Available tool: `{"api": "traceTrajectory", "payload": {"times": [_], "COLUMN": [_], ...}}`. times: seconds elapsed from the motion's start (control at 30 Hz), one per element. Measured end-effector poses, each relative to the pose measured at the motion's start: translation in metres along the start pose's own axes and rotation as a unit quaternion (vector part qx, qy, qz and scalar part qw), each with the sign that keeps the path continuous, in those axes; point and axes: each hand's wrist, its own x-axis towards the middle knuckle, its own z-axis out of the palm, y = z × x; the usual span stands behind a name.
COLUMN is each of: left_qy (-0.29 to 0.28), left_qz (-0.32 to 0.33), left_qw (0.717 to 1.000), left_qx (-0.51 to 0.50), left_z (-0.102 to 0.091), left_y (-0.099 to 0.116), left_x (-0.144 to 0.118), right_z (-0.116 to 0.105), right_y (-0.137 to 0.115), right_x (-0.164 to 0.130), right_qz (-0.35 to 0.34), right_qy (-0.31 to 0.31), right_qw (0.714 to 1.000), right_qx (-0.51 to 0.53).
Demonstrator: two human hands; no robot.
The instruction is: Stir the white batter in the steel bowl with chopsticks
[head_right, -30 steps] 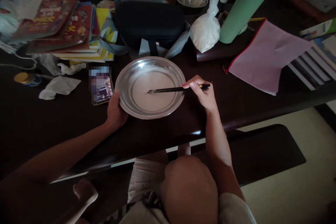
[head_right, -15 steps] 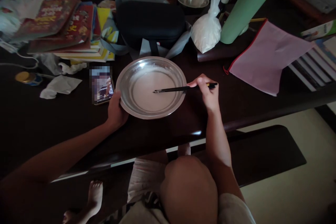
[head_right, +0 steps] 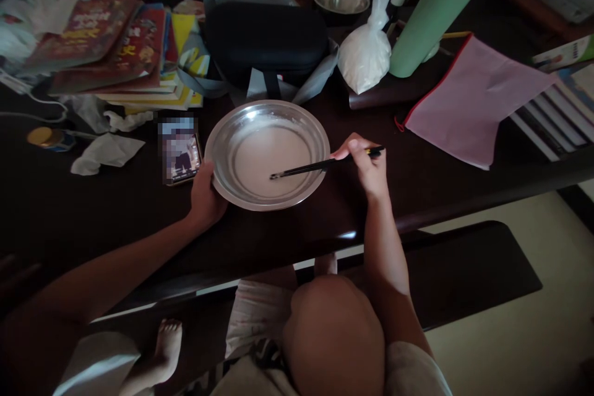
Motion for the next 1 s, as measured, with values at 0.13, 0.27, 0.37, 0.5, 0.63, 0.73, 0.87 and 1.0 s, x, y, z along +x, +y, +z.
{"api": "traceTrajectory", "payload": {"times": [0.13,0.27,0.37,0.5,0.63,0.73,0.87,1.0], "left_qy": [0.004,0.005,0.0,0.008,0.011,0.011,0.008,-0.005], "left_qz": [-0.002,-0.02,-0.024,-0.019,-0.016,-0.016,-0.013,-0.003], "left_qw": [1.0,1.0,0.999,1.0,1.0,1.0,1.0,1.0], "left_qx": [-0.004,-0.014,-0.024,-0.011,0.006,0.017,0.013,0.009], "left_z": [0.0005,0.0006,0.0009,0.002,0.0036,0.0042,0.0032,0.0016], "left_y": [0.0011,0.0023,0.0029,0.0036,0.0045,0.0046,0.0038,0.0035], "left_x": [0.0001,0.0003,0.0001,-0.0004,-0.0006,-0.0009,-0.0011,-0.0012], "right_z": [0.0012,-0.0003,-0.0003,0.001,-0.0001,-0.0007,0.0001,0.0004], "right_y": [-0.0007,0.0022,0.0019,0.0003,0.0011,0.0016,0.0016,0.0013], "right_x": [0.0003,0.0013,0.0005,-0.0001,0.0008,0.0005,-0.0006,0.0001], "right_qz": [0.003,-0.005,-0.006,0.005,-0.004,-0.007,0.007,0.004], "right_qy": [-0.051,0.037,0.02,-0.047,0.021,0.028,-0.042,0.023], "right_qw": [0.998,0.999,1.0,0.999,1.0,1.0,0.999,0.999], "right_qx": [-0.026,-0.013,0.007,-0.019,-0.022,-0.006,-0.021,-0.031]}}
